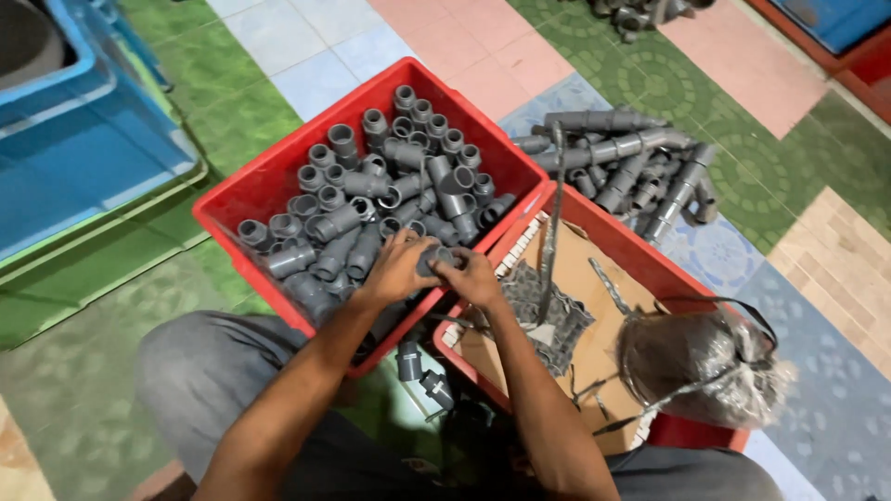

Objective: Manually assembling small metal components into grey PVC T-junction pipe fittings.

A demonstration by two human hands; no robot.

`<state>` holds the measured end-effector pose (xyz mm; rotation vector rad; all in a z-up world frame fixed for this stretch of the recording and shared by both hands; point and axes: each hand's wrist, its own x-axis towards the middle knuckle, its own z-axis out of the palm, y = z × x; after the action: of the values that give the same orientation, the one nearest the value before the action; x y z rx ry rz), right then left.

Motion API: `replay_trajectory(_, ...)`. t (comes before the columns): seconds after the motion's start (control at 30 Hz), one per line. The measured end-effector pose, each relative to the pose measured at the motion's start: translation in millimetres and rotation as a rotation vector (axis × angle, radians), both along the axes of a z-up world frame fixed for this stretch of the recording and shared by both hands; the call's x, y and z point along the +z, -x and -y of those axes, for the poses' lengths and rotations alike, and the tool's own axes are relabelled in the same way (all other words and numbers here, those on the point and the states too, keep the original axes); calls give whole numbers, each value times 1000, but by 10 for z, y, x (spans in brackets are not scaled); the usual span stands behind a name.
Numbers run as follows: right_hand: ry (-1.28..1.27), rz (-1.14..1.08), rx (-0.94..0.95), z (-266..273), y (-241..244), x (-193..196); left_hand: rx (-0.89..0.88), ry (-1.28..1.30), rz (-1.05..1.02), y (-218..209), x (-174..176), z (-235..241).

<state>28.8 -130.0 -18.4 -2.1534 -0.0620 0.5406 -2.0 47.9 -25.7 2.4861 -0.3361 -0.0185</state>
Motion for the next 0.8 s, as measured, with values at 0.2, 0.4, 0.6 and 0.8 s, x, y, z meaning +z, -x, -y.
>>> replay_trajectory(0.2, -142, -181, -128, 446, 292, 765, -182, 50, -47, -64, 188, 417)
replay_trajectory(0.4, 53, 251, -623, 1528, -602, -487, -258, -60, -38, -224, -52, 657)
replay_trajectory(0.6, 55, 142, -430, 1594, -758, -954, -310, -155, -42, -278, 16, 717)
replay_trajectory(0.8, 226, 323, -599, 1458, -702, -837, -351, -216, 5, -260, 176, 739)
